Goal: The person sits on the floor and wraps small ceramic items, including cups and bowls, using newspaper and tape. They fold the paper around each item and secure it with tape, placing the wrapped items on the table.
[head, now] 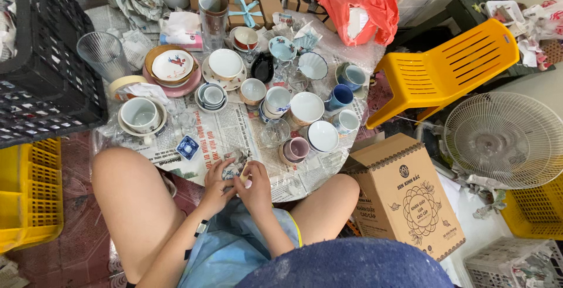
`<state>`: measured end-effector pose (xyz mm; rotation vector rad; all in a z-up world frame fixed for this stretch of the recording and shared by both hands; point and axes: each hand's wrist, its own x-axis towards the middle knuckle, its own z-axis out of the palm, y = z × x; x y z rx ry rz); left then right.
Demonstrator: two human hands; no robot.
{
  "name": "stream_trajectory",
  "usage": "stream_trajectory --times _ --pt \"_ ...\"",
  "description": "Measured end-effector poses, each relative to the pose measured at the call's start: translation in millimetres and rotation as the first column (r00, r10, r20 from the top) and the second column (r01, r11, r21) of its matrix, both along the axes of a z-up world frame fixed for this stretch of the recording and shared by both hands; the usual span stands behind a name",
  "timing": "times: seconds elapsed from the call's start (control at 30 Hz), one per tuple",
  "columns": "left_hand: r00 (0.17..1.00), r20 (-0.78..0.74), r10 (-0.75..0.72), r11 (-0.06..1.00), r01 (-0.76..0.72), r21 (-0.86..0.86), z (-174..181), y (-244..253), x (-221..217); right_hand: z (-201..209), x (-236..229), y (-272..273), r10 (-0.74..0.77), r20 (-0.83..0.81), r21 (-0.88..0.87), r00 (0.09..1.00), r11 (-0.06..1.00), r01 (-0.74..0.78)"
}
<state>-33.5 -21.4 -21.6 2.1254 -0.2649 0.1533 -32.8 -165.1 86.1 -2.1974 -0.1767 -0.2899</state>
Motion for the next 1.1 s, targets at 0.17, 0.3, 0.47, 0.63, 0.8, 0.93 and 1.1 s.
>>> stream_trajectory --times 0.17,0.3,0.47,0.63,0.8,0.93,1.1 --pt "0.998 0.068 0.017 1.0 -0.016 -0.012 -3.7 -1.2 2.3 4.0 1.3 -8.4 0.104 0.009 0.065 0.995 0.992 -0.104" --pt "0.997 0.078 0.022 1.0 -0.021 -0.009 -3.5 -1.6 2.7 15.1 3.8 -22.8 0.044 -0.101 0.168 0.994 0.985 -0.026" --pt "0.994 0.107 0.03 1.0 -0.029 -0.005 -0.8 -2.2 0.4 15.4 2.8 -22.4 -0.081 -0.116 -0.013 0.99 0.997 0.08" --pt "0.995 0.083 0.048 0.999 -0.05 0.018 2.4 -2.0 2.0 5.7 3.0 -9.9 -0.01 0.081 -0.368 0.997 0.929 0.039" --pt "0.997 0.064 0.054 0.998 -0.056 0.028 4.1 -3.0 4.2 -2.5 0.3 -1.8 0.01 -0.042 -0.352 0.999 0.936 -0.024" --pt "0.998 0.045 0.033 0.999 -0.033 0.016 4.6 -1.1 1.7 -8.5 -5.9 -1.9 0.04 -0.002 -0.253 0.999 0.967 -0.04" --pt "0.999 -0.004 0.044 0.994 -0.043 0.098 10.0 -5.7 3.6 -12.6 -14.9 -10.1 0.162 0.018 -0.066 0.987 0.985 -0.16"
